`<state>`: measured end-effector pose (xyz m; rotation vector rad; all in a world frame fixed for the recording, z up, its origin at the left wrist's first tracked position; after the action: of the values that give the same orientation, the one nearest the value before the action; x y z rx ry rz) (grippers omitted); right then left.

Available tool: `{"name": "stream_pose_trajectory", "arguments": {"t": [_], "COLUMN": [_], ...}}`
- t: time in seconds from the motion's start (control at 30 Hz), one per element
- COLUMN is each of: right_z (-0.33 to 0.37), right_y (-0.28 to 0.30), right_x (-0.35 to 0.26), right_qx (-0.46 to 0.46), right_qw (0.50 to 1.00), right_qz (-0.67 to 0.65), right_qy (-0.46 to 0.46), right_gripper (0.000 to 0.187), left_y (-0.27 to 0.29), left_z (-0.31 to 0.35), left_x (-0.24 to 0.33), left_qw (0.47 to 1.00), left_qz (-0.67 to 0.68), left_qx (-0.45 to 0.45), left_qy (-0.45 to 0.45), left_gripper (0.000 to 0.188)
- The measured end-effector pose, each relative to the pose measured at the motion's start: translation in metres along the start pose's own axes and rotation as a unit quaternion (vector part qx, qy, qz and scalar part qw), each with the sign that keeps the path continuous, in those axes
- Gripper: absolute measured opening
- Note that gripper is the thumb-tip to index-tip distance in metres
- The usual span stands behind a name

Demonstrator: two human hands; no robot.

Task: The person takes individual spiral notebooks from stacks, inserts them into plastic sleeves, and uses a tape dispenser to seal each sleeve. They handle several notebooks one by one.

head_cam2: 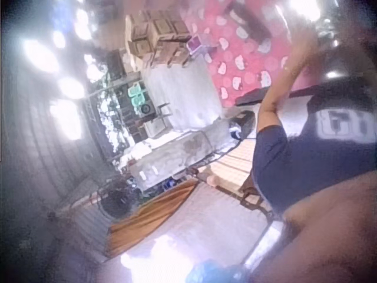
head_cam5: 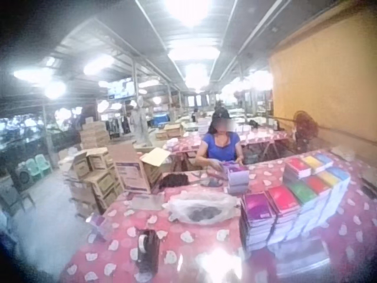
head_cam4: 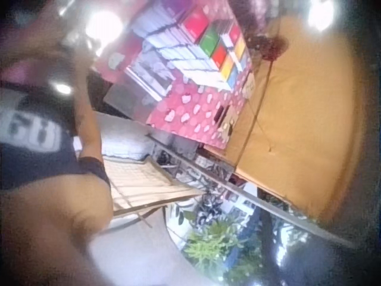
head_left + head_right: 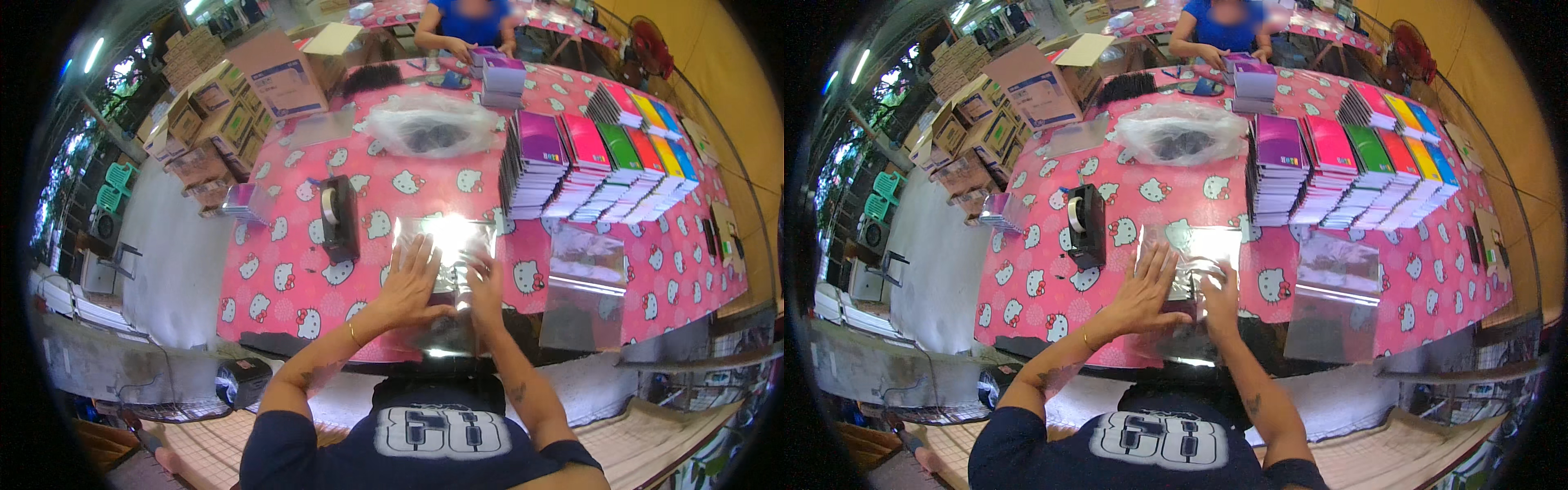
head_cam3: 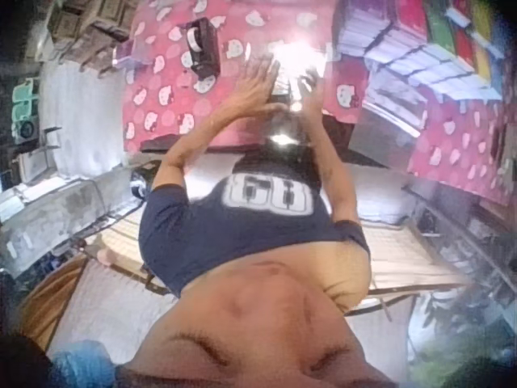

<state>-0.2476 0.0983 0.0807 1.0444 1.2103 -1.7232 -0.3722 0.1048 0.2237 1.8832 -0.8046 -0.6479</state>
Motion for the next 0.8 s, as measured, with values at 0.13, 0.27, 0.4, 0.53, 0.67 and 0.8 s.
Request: {"name": "stream_pose_trajectory", "arguments": {"t": [0.13, 0.27, 0.4, 0.53, 0.67, 0.8], "right_z": [0.058, 0.050, 0.007, 0.008, 0.003, 0.036], "right_y": [-0.023, -0.038, 0.000, -0.002, -0.011, -0.021], "right_x": [0.099, 0.065, 0.011, 0.003, -0.036, -0.136], "right_qx": [-0.254, -0.237, -0.235, -0.248, -0.207, -0.055], "right_qw": [0.926, 0.853, 0.970, 0.933, 0.952, 0.915], "right_qz": [-0.149, -0.403, 0.046, 0.258, 0.224, 0.302], "right_qy": [-0.236, -0.230, -0.031, 0.050, 0.024, 0.261], "right_gripper": [0.034, 0.050, 0.058, 0.052, 0.032, 0.024], "left_y": [-0.047, -0.043, -0.102, -0.066, -0.036, -0.007], "left_z": [0.002, 0.050, 0.132, 0.100, 0.084, 0.129], "left_x": [-0.015, -0.037, -0.025, -0.024, -0.035, -0.132], "left_qw": [0.975, 0.844, 0.659, 0.775, 0.795, 0.797], "left_qz": [0.162, 0.464, 0.647, 0.527, 0.479, 0.351], "left_qx": [-0.132, 0.044, 0.130, 0.079, 0.166, 0.294], "left_qy": [0.075, 0.265, 0.362, 0.340, 0.333, 0.393], "left_gripper": [0.062, 0.061, 0.092, 0.077, 0.040, 0.032]}}
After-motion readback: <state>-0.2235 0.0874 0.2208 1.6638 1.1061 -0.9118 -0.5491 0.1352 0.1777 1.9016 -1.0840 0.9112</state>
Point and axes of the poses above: each hand's wrist, its own z-axis away from the middle knuckle, its own y-axis out of the back of the hand, x = y × z, the point moved 10 cm from there along -z, towards the middle knuckle, and after that the axes turned 6 degrees about -y, right-handed, at the moved point
